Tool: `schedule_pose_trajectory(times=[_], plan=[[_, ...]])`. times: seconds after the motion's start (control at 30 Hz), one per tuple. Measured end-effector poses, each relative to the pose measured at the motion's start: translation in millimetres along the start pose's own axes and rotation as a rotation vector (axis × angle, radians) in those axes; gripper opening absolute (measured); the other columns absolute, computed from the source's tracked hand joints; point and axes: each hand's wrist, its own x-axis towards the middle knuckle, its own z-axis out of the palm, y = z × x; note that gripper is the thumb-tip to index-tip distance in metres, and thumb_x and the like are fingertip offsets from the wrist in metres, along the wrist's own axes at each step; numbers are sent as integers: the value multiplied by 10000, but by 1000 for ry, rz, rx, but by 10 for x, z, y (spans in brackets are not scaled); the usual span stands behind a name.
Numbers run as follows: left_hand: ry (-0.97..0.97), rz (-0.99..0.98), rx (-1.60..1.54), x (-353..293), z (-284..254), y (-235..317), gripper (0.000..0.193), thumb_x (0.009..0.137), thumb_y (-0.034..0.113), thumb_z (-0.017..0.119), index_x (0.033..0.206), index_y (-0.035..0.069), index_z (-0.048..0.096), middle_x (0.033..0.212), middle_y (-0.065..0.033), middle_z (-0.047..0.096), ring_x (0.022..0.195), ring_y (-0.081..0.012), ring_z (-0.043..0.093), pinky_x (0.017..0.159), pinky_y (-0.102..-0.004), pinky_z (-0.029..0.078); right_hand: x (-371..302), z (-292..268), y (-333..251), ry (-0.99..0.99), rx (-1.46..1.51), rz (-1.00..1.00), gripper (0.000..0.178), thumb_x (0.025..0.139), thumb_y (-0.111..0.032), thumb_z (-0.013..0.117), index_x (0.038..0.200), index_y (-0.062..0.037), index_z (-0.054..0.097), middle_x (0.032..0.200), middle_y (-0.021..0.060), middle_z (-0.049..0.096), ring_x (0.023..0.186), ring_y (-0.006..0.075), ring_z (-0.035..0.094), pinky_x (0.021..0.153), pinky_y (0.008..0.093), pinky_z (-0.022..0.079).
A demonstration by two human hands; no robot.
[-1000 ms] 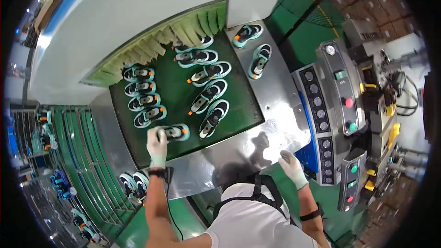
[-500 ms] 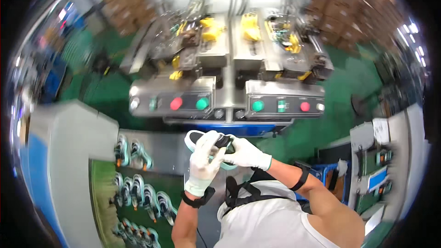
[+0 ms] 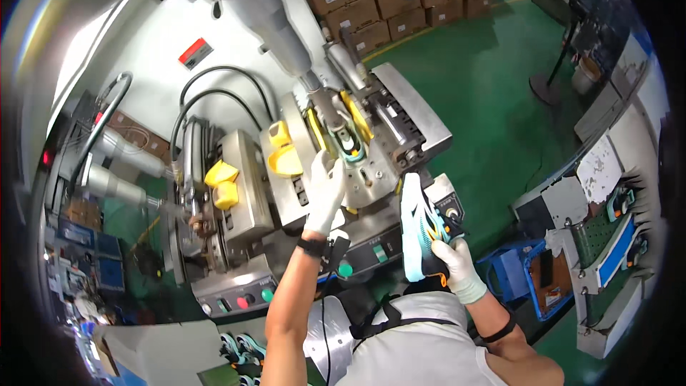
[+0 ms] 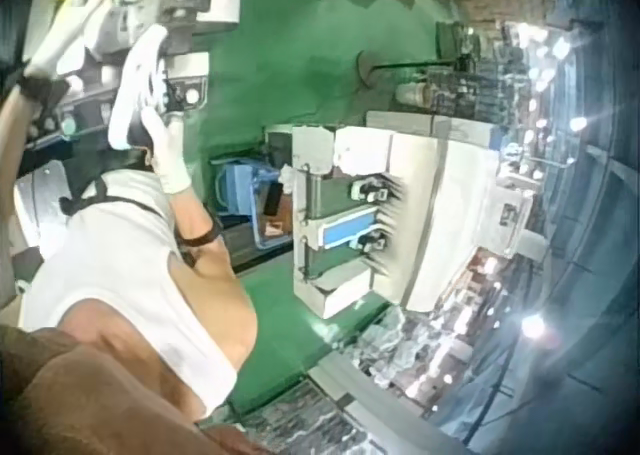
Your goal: The person picks up shoes from a conveyor belt, places them into a pressing machine, and then transfers them to a cleaning machine.
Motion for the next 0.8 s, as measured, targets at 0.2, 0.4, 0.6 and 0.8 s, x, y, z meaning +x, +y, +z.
schedule_pose_trajectory(times=[0.2,0.4,0.6,0.8], plan=[[-37,-97,309,1069,928,-683,392,864,269,642,1043,-79,613,1038,-294,661,862,-432,667,788,-450,534,22,-212,-100,153,-73,-91,447,848,-114,683,1267,9,587,1146,49,662,1014,140,622,894,312,503],[-7,-277,110,1361,918,-1429,286,848,140,524,1019,-81,585,907,-231,653,884,-363,655,798,-413,510,147,-212,-108,130,-152,-99,437,818,-26,649,1252,4,604,1166,58,659,1034,143,616,922,314,490],[-217,-467,-312,738,-24,-744,325,949,251,557,1022,-50,657,868,-72,679,764,-197,631,673,-325,507,406,183,-279,141,-281,-54,415,852,-36,623,1263,14,592,1167,67,651,1035,149,611,928,311,489],[-86,-331,-486,-1005,-1038,-135,397,973,104,541,1333,-50,480,1253,-141,594,1133,-191,557,983,-314,444,1709,873,-234,-189,-477,-83,290,918,-137,675,1134,50,623,1061,70,663,910,112,623,798,263,522]])
